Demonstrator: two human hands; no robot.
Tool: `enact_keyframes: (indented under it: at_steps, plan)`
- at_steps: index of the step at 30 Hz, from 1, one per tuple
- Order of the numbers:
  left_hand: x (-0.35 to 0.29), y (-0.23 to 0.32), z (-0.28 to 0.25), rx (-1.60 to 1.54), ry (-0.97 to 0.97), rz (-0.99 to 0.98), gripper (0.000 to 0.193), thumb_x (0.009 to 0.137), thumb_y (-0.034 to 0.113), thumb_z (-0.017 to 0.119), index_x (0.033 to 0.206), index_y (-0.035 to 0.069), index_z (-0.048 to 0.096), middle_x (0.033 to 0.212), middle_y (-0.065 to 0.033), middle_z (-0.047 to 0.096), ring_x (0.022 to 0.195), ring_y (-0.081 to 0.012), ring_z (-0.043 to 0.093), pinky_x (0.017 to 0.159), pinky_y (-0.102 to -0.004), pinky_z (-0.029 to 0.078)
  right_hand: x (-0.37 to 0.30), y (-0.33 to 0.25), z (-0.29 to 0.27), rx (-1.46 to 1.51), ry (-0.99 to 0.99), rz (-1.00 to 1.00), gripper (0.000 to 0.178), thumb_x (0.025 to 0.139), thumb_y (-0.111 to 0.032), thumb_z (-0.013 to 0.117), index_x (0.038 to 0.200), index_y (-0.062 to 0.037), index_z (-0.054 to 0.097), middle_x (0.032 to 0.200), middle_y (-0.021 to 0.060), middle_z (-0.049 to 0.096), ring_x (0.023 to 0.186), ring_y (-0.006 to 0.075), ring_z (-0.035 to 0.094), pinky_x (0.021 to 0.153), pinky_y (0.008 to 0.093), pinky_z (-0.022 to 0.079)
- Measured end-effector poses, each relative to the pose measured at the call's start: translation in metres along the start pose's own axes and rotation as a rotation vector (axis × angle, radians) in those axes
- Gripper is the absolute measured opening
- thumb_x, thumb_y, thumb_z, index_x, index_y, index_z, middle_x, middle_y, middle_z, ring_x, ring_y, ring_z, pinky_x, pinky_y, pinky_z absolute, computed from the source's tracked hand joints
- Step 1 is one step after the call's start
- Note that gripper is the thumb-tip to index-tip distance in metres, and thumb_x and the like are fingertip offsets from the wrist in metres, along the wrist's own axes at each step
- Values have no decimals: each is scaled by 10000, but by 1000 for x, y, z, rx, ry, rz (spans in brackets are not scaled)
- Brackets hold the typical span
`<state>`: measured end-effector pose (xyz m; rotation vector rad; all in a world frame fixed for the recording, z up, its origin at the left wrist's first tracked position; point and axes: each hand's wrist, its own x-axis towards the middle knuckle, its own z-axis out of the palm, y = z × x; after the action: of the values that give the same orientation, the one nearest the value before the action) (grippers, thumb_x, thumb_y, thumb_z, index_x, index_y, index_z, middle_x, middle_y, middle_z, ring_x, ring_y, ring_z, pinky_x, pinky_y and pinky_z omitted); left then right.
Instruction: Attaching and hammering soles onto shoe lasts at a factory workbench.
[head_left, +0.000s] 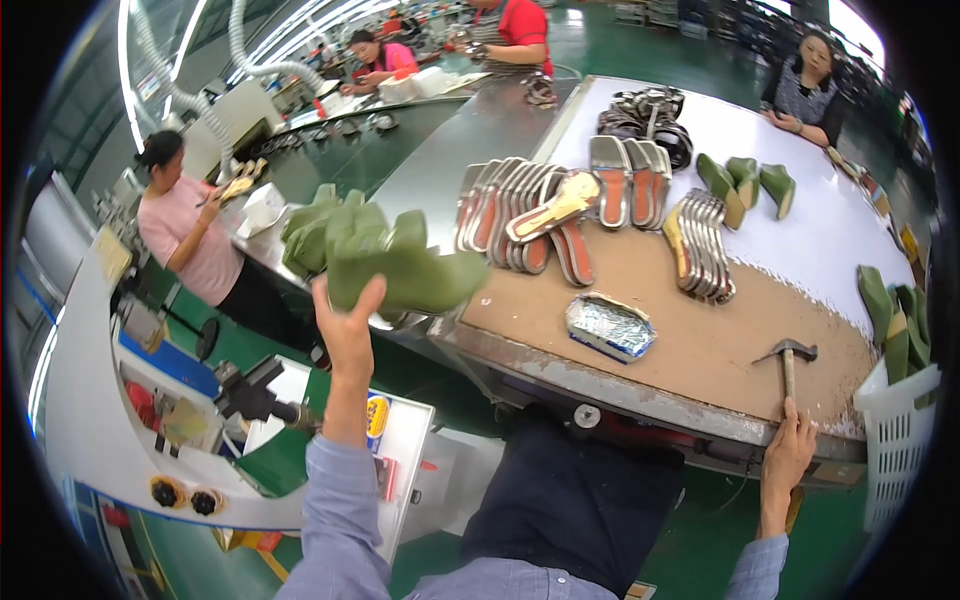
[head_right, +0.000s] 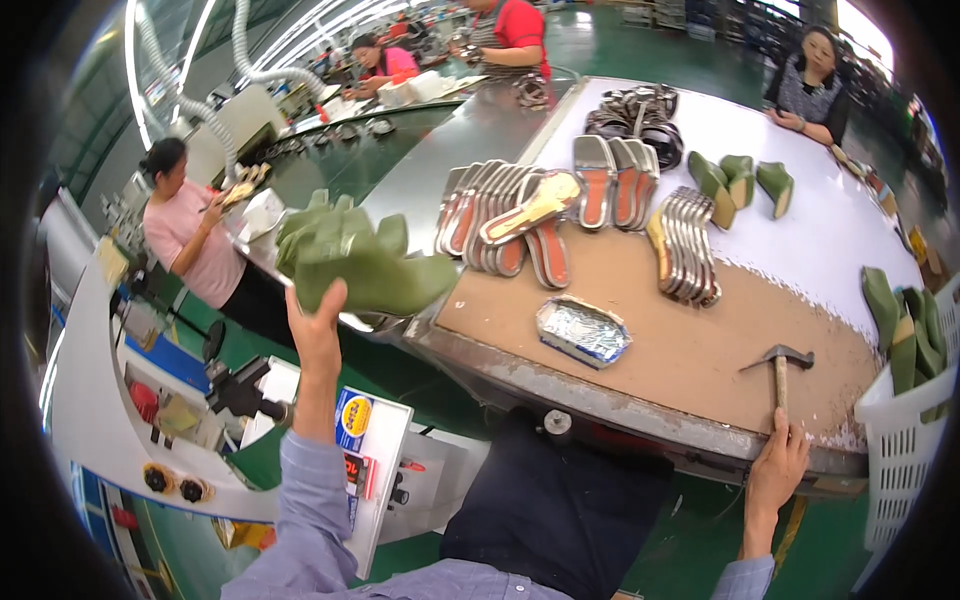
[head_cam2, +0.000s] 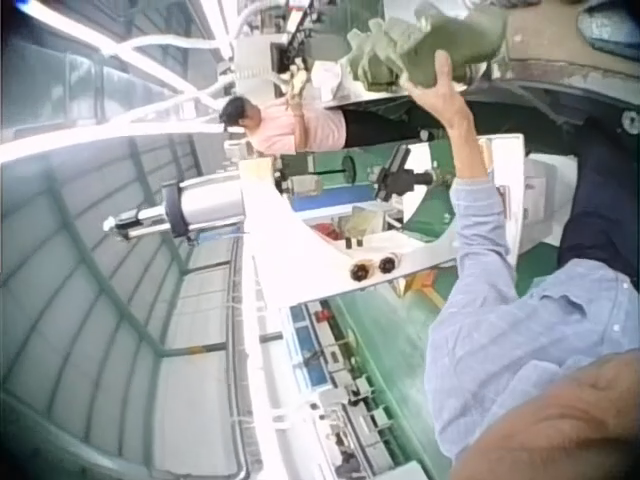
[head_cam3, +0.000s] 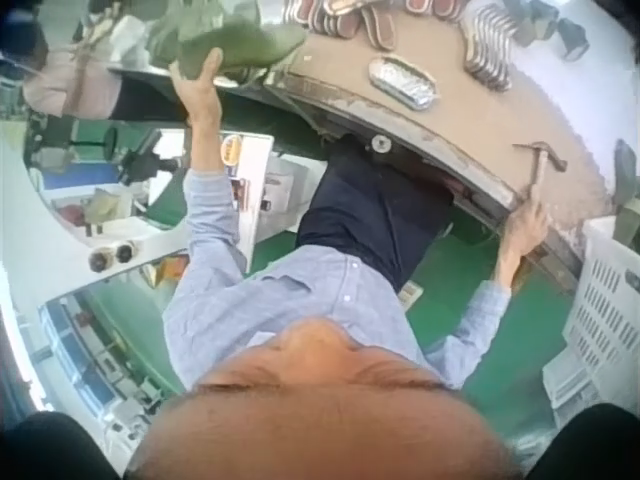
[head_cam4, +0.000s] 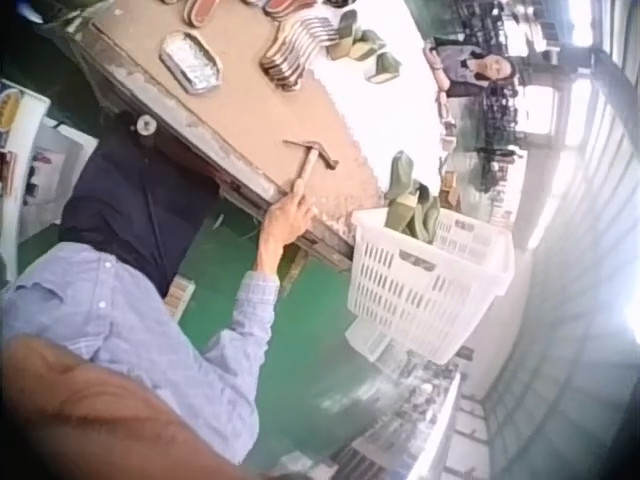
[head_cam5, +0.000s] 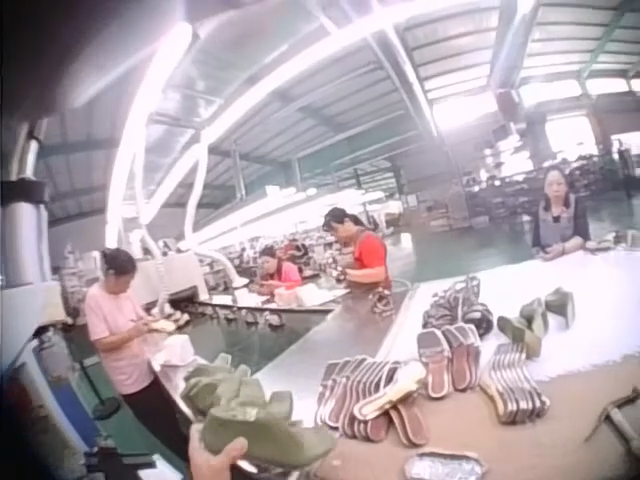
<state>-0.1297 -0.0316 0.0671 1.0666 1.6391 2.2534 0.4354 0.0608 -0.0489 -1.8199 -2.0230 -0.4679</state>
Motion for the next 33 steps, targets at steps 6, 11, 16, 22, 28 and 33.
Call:
enact_keyframes:
  at_steps: [6, 11, 16, 22, 28, 33]
  plan:
    - [-54, -117, -29, 844, 237, 58, 446, 786, 350, 763, 882, -6, 513, 854, -146, 544, 842, -298, 540, 778, -398, 430, 6, -5, 1, 24, 20, -1, 298, 924, -78, 510, 1215, -114, 567, 1051, 117, 552, 966, 304, 531, 802, 410, 435]
    - [-27, -119, 8, 1046, 279, 115, 466, 739, 308, 785, 1007, 13, 544, 975, -149, 522, 949, -341, 513, 801, -459, 400, 3, -3, -1, 12, 29, 3, 306, 911, -76, 520, 1212, -105, 570, 1040, 119, 553, 951, 312, 529, 792, 418, 436]
    - [-20, -102, 65, 1204, 159, 710, 509, 748, 52, 661, 1242, 117, 557, 1273, -135, 479, 1214, -315, 441, 986, -465, 345, 1, 1, -10, -21, 46, 0, 325, 840, -72, 552, 1161, -96, 594, 992, 134, 551, 928, 330, 534, 767, 444, 436]
    - [45, -137, 157, 991, -420, 728, 451, 786, 179, 689, 1183, 11, 556, 1126, -197, 589, 1069, -351, 556, 887, -430, 446, 12, -15, -17, -8, 74, -28, 278, 811, -104, 576, 1082, -156, 615, 869, 90, 551, 836, 292, 549, 695, 428, 452]
    - [79, -153, 185, 1027, -555, 641, 420, 689, 148, 761, 1047, -14, 612, 944, -189, 603, 866, -377, 593, 767, -432, 475, 16, -7, -22, 221, 19, -34, 330, 817, -132, 632, 1146, -133, 601, 934, 118, 600, 853, 317, 567, 747, 428, 464]
    - [77, -142, 201, 593, -371, 196, 294, 848, 92, 652, 1103, -13, 551, 931, -110, 621, 885, -234, 610, 784, -344, 488, 70, 21, -11, 556, 0, 195, 376, 865, -194, 620, 1196, -29, 547, 1025, 190, 604, 953, 368, 585, 830, 442, 472]
